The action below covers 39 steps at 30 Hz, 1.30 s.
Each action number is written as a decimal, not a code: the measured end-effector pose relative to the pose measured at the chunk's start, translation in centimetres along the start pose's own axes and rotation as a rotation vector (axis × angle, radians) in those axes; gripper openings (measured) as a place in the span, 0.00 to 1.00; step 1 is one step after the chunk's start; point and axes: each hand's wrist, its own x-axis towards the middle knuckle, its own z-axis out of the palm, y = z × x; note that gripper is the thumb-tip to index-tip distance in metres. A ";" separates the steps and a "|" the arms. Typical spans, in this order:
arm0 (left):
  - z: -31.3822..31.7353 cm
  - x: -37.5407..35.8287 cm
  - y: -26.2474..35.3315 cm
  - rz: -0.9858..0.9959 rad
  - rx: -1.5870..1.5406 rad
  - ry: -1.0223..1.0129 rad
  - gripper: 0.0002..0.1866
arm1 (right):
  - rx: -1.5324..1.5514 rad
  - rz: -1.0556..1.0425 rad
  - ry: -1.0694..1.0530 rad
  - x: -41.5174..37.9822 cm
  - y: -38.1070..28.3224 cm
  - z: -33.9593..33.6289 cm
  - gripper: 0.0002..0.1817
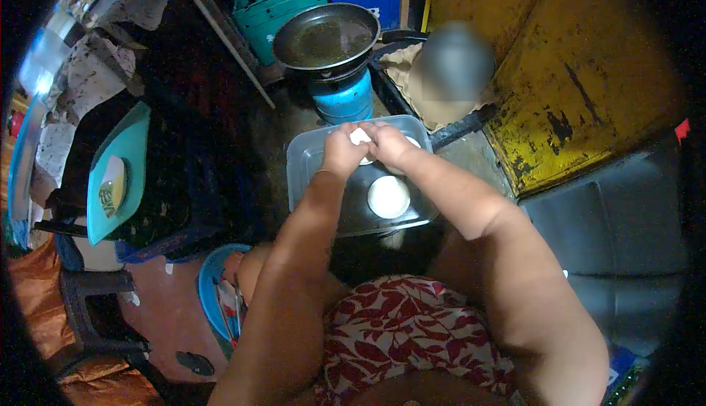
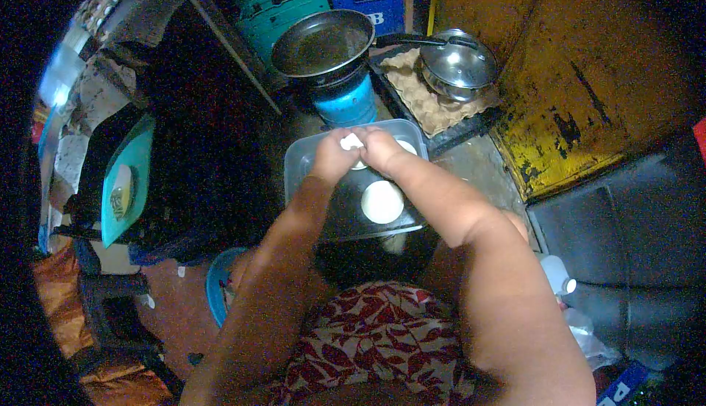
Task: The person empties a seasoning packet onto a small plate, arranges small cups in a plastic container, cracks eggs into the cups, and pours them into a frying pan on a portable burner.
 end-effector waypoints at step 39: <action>-3.8 -2.4 1.6 0.205 0.350 0.007 0.20 | -0.580 0.387 -0.219 -3.0 -7.1 -5.9 0.17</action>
